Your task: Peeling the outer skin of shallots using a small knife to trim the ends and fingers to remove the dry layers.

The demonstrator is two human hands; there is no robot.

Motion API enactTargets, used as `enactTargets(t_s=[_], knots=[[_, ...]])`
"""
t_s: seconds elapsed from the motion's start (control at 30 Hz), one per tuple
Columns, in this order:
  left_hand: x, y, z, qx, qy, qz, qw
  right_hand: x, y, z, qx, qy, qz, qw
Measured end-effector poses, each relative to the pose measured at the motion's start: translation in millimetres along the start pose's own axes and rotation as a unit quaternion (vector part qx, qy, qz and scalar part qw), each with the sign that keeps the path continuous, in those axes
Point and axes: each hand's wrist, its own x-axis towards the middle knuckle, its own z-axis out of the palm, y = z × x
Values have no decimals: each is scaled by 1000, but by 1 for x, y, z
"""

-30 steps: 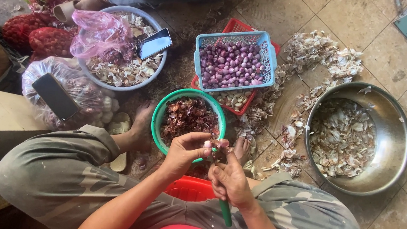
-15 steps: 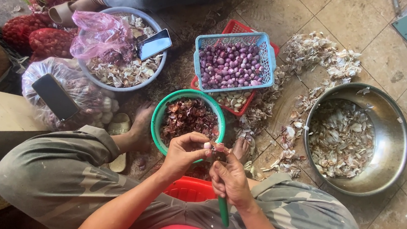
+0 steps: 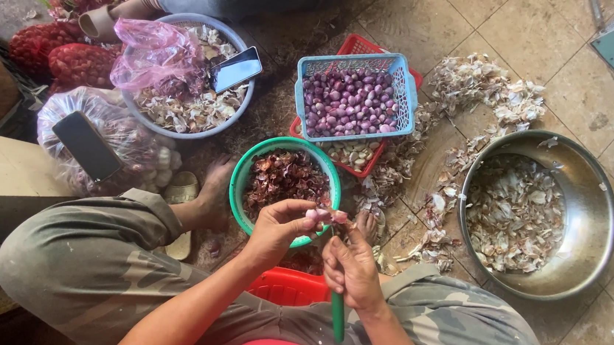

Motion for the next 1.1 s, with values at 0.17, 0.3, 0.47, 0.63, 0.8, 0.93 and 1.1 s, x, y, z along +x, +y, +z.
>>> enactTargets(t_s=[0.17, 0.3, 0.47, 0.63, 0.8, 0.93, 1.1], knots=[[1, 9, 8, -41, 8, -22, 999, -3, -4, 3, -11, -13, -5, 1000], [6, 1, -2, -34, 29, -22, 999, -5, -4, 7, -22, -31, -3, 999], [11, -3, -11, -68, 36, -18, 997, -4, -12, 10, 6, -27, -31, 999], [18, -5, -20, -79, 91, -10, 993, 3, -17, 2, 9, -30, -65, 997], [47, -26, -33, 13, 177, 18, 984, 18, -17, -10, -107, 194, -116, 968], [99, 2, 23, 125, 192, 18, 973, 29, -14, -36, -113, 285, -82, 948], [165, 19, 43, 229, 65, 151, 959, 35, -15, -64, -90, 327, -62, 939]])
